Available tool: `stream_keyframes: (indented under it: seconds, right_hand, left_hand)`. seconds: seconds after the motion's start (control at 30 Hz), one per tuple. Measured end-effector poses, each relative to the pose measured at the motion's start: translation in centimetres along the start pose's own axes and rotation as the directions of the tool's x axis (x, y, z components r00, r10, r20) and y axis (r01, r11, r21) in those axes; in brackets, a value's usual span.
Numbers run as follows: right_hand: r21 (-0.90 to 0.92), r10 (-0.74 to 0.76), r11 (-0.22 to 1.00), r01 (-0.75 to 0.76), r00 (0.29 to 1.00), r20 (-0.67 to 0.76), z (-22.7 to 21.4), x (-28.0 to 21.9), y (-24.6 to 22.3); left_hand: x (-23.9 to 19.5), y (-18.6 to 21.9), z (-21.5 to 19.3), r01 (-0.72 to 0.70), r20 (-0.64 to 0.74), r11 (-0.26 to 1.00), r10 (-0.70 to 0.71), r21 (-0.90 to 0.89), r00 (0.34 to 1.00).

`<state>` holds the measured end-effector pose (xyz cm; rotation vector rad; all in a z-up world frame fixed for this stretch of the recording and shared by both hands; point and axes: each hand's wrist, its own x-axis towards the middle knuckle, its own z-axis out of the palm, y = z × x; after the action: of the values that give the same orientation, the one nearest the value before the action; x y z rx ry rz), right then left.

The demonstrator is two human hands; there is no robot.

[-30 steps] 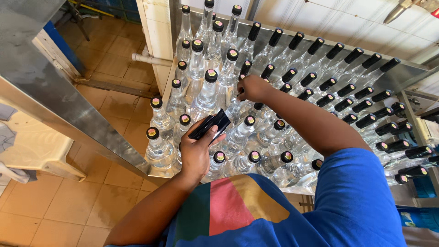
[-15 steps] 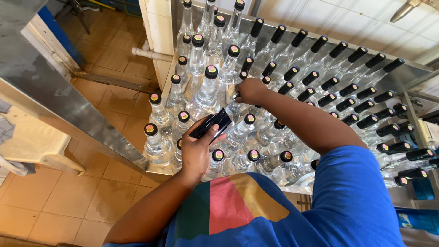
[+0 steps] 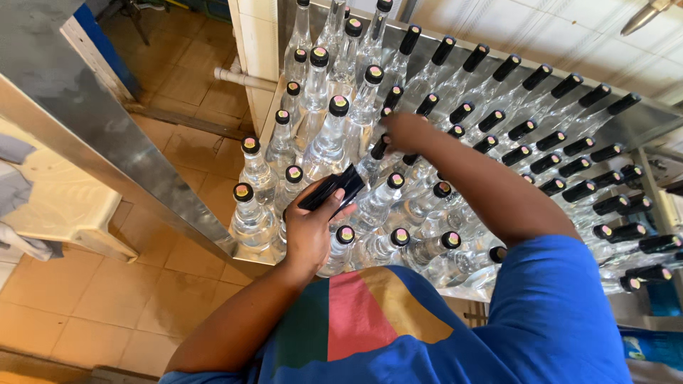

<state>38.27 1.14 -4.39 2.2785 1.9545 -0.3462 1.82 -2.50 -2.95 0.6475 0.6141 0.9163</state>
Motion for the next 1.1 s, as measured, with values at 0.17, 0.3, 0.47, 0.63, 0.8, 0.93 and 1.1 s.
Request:
stream_keyframes:
  seconds: [0.17,0.3,0.47,0.63,0.8,0.93,1.1]
  right_hand:
    - [0.556,0.026,0.803,0.213,0.921,-0.39,-13.3,-15.9,-14.3]
    - [0.757,0.064,0.58,0.301,0.91,-0.411,-8.5,-17.9,-15.3]
    - [0.746,0.213,0.529,0.405,0.787,-0.579,-6.8,-20.8,-15.4]
    - [0.759,0.345,0.547,0.352,0.732,-0.588,-6.1,-22.6,-14.9]
    - [0.85,0.313,0.423,0.313,0.83,-0.461,-8.3,-23.4,-15.6]
    - [0.84,0.302,0.41,0.356,0.816,-0.493,-7.4,-22.3,-15.4]
    - [0.57,0.285,0.741,0.354,0.603,-0.745,-7.9,-23.2,-17.1]
  left_hand:
    - [0.8,-0.5,0.6,0.041,0.041,0.997,-0.038,-0.066,0.998]
    - [-0.3,-0.8,2.3,0.084,0.209,0.996,-0.074,-0.037,0.975]
    - [-1.4,-0.5,3.6,0.079,0.284,0.996,-0.064,-0.042,0.957]
    - [-1.3,-0.7,4.1,0.064,0.33,0.998,-0.066,0.019,0.942]
    - [-0.8,-1.7,3.7,0.06,0.349,0.997,-0.071,0.042,0.934]
    - [-0.8,-1.9,3.3,0.053,0.352,0.997,-0.066,0.048,0.934]
    - [-1.1,-0.6,2.9,-0.024,0.325,0.994,-0.011,0.104,0.946]
